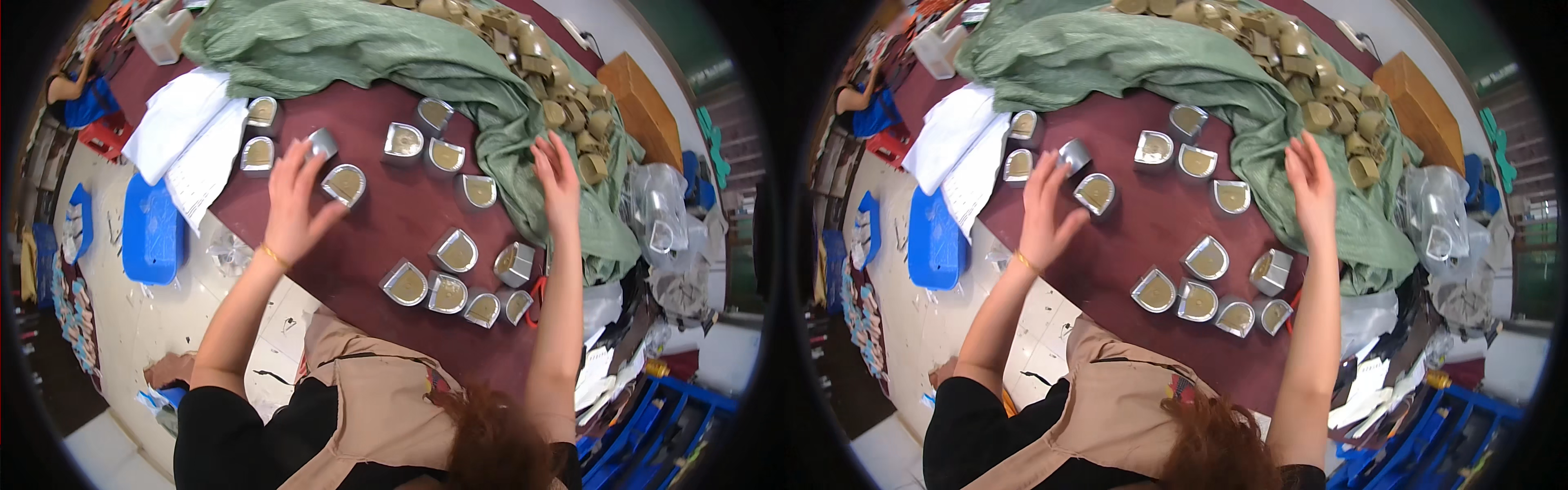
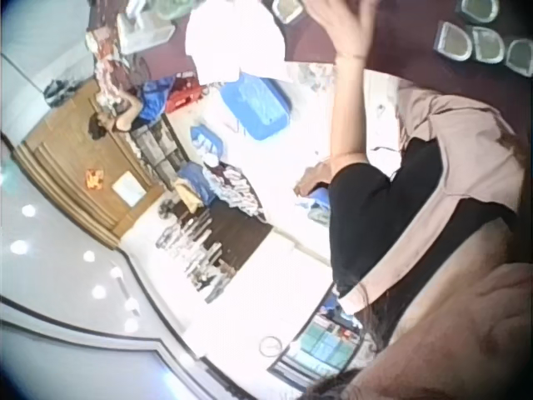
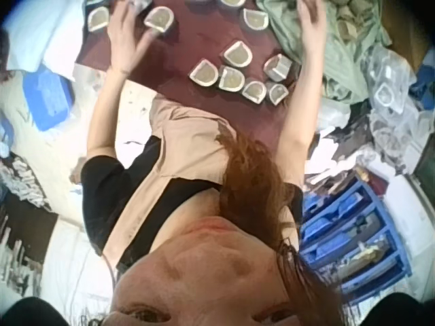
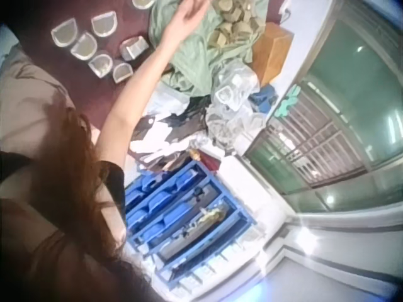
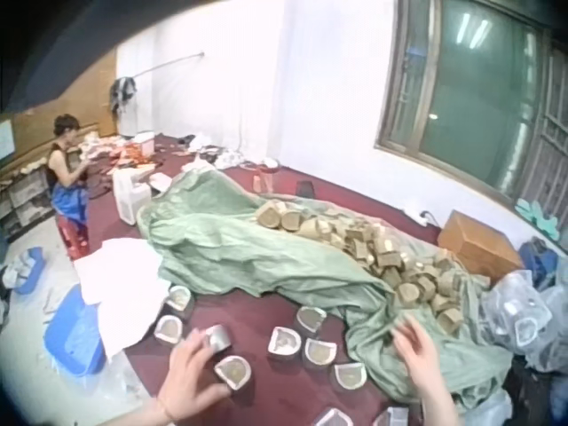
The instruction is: Applying adhesive tape and reinforcements to shoe components.
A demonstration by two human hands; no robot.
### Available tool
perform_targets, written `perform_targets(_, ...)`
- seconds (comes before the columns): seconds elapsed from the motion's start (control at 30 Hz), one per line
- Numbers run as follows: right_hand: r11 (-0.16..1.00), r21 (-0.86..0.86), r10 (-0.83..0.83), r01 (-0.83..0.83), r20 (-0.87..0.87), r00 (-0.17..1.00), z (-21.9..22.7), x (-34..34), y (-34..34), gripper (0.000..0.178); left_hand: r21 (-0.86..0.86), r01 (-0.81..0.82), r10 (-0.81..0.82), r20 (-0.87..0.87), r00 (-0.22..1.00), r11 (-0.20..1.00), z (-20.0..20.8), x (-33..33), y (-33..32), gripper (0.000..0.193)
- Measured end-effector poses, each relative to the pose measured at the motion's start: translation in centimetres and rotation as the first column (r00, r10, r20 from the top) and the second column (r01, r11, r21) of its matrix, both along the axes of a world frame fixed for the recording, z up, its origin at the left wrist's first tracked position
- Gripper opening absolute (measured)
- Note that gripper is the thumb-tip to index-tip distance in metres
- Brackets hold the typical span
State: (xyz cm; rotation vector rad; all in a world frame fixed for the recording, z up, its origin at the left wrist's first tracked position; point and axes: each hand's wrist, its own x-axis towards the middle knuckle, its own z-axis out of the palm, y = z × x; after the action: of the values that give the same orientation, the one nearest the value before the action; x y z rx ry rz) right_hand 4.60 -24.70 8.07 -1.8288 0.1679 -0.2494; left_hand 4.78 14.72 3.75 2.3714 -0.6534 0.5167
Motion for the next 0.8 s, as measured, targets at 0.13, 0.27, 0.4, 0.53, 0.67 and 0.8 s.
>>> perform_targets(0.13,0.949,-0.253,-0.171,0.189,0.091,0.981,-2.3,-13.6,-1.7,0.046,-0.033,0.461,-0.458,-0.195,0.867,0.887,1.0,-7.0,-5.3,0.071)
perform_targets(0.27,0.79,-0.6,-0.14,0.127,0.025,0.99,-4.6,-22.8,-0.9,0.079,0.101,0.645,-0.614,-0.228,0.756,0.757,-0.4,-10.7,-9.7,0.067)
perform_targets(0.4,0.682,-0.732,-0.142,0.013,-0.115,0.983,-7.5,-21.2,3.4,0.102,0.273,0.497,-0.465,-0.176,0.868,0.824,-1.6,-9.6,-10.1,0.056)
perform_targets(0.53,0.731,-0.678,-0.096,0.084,0.02,0.995,-7.5,-13.7,7.8,0.096,0.418,0.354,-0.384,-0.014,0.923,0.836,-2.2,-6.0,-7.5,0.046)
perform_targets(0.67,0.728,-0.668,-0.142,0.155,0.075,0.987,-9.2,-5.4,13.6,0.095,0.474,0.071,-0.105,0.044,0.994,0.877,-2.0,0.5,-5.5,0.04)
perform_targets(0.8,0.899,-0.402,0.143,-0.174,-0.107,0.984,-8.0,2.4,16.8,0.091,0.5,-0.022,-0.056,0.141,0.988,0.865,-2.3,7.0,-3.3,0.038)
